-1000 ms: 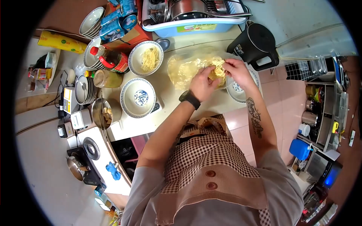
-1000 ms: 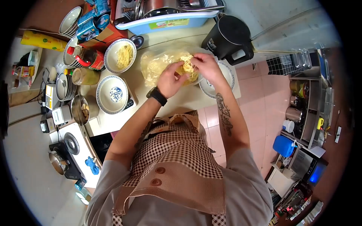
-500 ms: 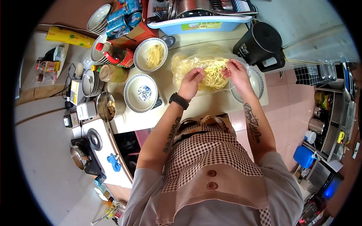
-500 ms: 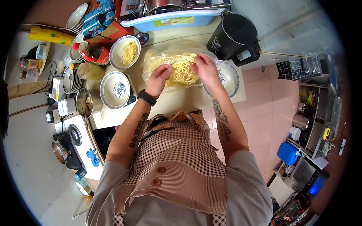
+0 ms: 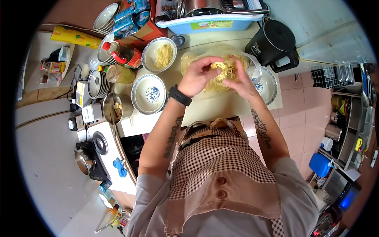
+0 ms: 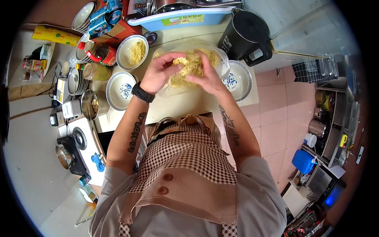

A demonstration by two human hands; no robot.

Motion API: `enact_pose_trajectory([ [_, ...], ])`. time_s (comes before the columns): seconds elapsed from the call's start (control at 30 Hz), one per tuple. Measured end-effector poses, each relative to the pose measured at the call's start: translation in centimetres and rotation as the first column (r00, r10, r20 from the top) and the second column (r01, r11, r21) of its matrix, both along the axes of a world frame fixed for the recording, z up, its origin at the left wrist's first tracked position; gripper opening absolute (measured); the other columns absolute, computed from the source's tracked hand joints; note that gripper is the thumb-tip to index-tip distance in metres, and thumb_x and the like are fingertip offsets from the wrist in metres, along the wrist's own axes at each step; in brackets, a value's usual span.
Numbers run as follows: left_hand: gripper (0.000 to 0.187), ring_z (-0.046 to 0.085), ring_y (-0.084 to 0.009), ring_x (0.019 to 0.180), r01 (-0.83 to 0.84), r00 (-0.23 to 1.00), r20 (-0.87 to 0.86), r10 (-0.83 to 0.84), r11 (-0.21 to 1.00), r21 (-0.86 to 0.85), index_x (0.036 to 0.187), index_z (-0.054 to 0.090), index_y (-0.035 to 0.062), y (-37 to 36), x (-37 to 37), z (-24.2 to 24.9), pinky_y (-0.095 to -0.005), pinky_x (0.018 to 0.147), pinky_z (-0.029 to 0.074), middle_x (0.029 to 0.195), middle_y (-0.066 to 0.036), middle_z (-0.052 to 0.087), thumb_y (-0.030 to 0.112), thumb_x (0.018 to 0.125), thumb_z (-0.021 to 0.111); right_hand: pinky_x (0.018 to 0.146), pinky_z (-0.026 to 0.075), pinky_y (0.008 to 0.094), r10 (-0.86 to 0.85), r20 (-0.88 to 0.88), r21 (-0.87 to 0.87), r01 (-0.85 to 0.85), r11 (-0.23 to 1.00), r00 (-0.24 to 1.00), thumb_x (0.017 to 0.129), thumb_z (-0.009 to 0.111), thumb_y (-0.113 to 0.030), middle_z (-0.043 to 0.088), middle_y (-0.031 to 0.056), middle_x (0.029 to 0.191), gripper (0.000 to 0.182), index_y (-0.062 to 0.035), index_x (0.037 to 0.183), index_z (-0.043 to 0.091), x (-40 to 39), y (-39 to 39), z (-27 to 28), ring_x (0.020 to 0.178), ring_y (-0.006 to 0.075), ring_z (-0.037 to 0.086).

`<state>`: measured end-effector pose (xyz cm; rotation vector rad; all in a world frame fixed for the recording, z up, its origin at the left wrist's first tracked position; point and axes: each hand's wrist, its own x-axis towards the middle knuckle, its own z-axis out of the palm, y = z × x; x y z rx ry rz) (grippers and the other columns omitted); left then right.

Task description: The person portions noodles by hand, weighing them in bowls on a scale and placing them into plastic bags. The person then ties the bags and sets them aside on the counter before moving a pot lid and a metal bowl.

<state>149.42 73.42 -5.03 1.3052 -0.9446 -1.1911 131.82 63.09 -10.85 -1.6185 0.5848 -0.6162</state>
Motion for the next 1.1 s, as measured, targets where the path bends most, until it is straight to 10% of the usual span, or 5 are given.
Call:
enact_pose_trajectory([
  [0.2,0.036,0.062,-0.0118,0.101,0.121,0.992,0.053,-0.115,0.983,-0.139,0.127,0.059,0.0003,-1.6,-0.4,5.1,-0.0277,0.093,0.049,0.117,-0.007,0.065,0.006,0.092,0.066,0.089,0.051,0.0327,-0.083,-0.065,-0.027,0.082,0.996,0.994,0.080,0.072,-0.004,0.067,0.0124,0.114,0.045,-0.0024,0.124,0.059,2.3,0.0,1.7,0.103,0.0203,0.064],
  [0.43,0.057,0.060,-0.0213,0.107,-0.274,0.896,0.228,0.381,0.879,-0.391,0.131,0.055,0.0026,2.7,1.0,2.7,-0.0339,0.088,0.050,0.122,-0.013,0.059,0.030,0.086,0.075,0.089,0.050,0.0290,-0.224,0.172,0.109,0.207,0.972,0.959,0.082,0.065,0.005,0.069,0.0070,0.112,0.039,0.0010,0.120,0.061,1.2,-3.3,8.8,0.100,0.0148,0.064],
  [0.63,0.049,0.057,-0.0242,0.112,-0.269,0.818,0.471,0.331,0.943,-0.195,0.126,0.058,0.0038,9.6,-0.7,-2.6,-0.0353,0.091,0.047,0.124,-0.012,0.060,0.020,0.083,0.077,0.103,0.047,0.0361,-0.289,0.381,0.266,0.195,0.944,0.878,0.090,0.059,0.006,0.055,0.0135,0.135,0.054,0.0016,0.141,0.041,2.2,-2.8,15.1,0.121,0.0221,0.055],
  [0.9,0.032,0.064,-0.0168,0.092,-0.306,0.924,0.253,0.288,0.952,0.032,0.112,0.067,0.0027,21.2,-0.8,-3.4,-0.0301,0.081,0.050,0.101,-0.006,0.068,0.019,0.086,0.075,0.092,0.056,0.0407,-0.134,0.371,0.213,0.057,0.975,0.919,0.093,0.055,0.003,0.057,0.0169,0.130,0.046,0.0057,0.137,0.043,11.3,2.5,20.3,0.111,0.0283,0.063],
  [1.1,0.048,0.063,-0.0210,0.108,-0.484,0.875,0.123,0.469,0.830,0.278,0.128,0.058,-0.0016,28.0,1.8,-7.1,-0.0329,0.090,0.052,0.125,-0.014,0.063,0.026,0.091,0.071,0.104,0.045,0.0382,0.135,0.219,0.253,-0.190,0.949,0.966,0.095,0.057,0.000,0.055,0.0103,0.134,0.048,-0.0032,0.141,0.042,20.2,10.0,14.6,0.121,0.0222,0.055],
])
